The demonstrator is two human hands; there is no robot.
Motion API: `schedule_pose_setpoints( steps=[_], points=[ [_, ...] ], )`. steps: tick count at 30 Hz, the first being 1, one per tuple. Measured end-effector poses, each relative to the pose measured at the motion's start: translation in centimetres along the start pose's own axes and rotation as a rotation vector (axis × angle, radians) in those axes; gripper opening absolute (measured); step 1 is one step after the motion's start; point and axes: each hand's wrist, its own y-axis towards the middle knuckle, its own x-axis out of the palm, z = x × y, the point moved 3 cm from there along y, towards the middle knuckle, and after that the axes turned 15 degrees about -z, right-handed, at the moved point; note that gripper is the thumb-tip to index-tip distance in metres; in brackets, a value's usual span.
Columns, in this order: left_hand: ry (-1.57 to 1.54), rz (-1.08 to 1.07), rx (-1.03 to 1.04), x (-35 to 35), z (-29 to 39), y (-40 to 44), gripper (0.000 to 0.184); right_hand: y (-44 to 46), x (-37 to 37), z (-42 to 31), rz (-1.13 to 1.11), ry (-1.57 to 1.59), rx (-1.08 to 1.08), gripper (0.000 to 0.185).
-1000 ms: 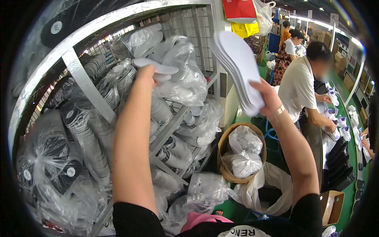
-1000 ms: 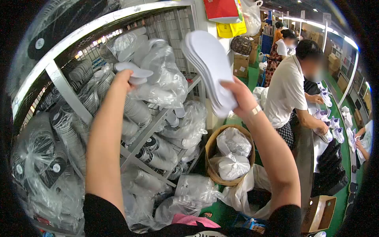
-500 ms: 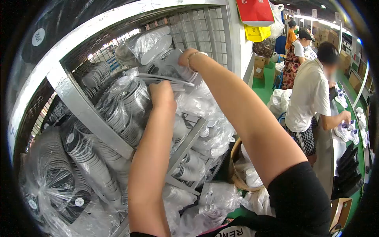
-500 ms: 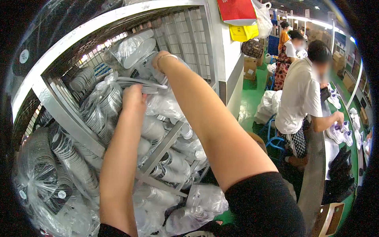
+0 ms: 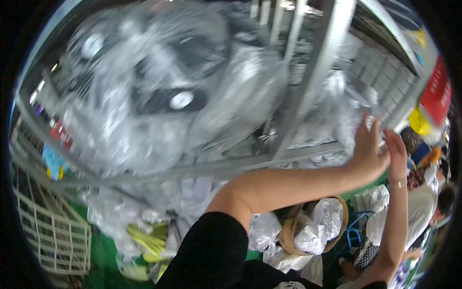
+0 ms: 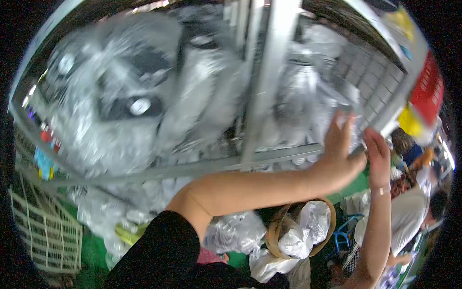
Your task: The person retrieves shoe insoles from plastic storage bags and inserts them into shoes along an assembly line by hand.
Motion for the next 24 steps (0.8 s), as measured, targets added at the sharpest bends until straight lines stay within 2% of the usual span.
schedule_pose_setpoints(
  steps=[1,2,3,4,7,9,11,13,15,17,19,21,22,23,24],
  points=[
    [-0.073,-0.141,-0.041,-0.7,1.4,-2.4,0.074,-2.4,1.1,-1.0,-0.040,0.044,0.085,0.030],
    [-0.118,-0.132,0.005,-1.9,1.8,-5.5,0.071,-4.7,2.8,-0.6,-0.035,0.212,0.084,0.030],
    [-0.159,-0.135,0.056,-2.4,2.2,-8.2,0.069,-6.9,4.0,-1.9,-0.111,0.068,0.204,0.028],
    [-0.157,-0.140,0.034,-3.3,2.7,-10.9,0.066,-9.1,5.3,-2.7,-0.118,0.061,0.271,0.027],
    [-0.044,-0.127,0.031,-5.9,2.5,-18.0,0.060,-15.1,8.4,-3.6,-0.232,0.205,0.300,0.027],
    [-0.049,-0.087,-0.002,-8.6,2.8,-23.2,0.055,-18.6,10.8,-5.6,-0.288,0.218,0.360,0.028],
    [0.014,-0.019,-0.132,-12.0,4.6,-28.3,0.053,-22.1,13.3,-7.7,-0.326,0.239,0.424,0.028],
    [-0.118,0.048,-0.254,-15.6,7.2,-32.8,0.050,-25.4,16.4,-10.0,-0.425,0.469,0.469,0.031],
    [-0.204,0.128,-0.291,-19.1,10.2,-36.2,0.044,-28.2,19.1,-12.1,-0.451,0.520,0.462,0.032],
    [-0.158,0.191,-0.394,-22.8,12.1,-38.5,0.040,-30.9,21.7,-13.1,-0.440,0.643,0.447,0.033],
    [-0.278,0.287,-0.322,-25.7,14.3,-40.4,0.038,-33.0,24.3,-15.5,-0.455,0.689,0.476,0.032],
    [-0.217,0.311,-0.282,-27.3,16.0,-42.0,0.037,-35.3,26.9,-15.5,-0.487,0.789,0.546,0.033],
    [-0.180,0.369,-0.314,-27.4,16.8,-43.0,0.036,-36.8,28.1,-15.9,-0.476,0.799,0.553,0.033],
    [-0.212,0.339,-0.347,-27.4,16.2,-44.1,0.036,-37.9,29.2,-16.1,-0.462,0.806,0.553,0.033],
    [-0.224,0.356,-0.376,-27.5,15.6,-45.4,0.035,-39.3,30.6,-15.6,-0.434,0.889,0.628,0.032]
  ],
)
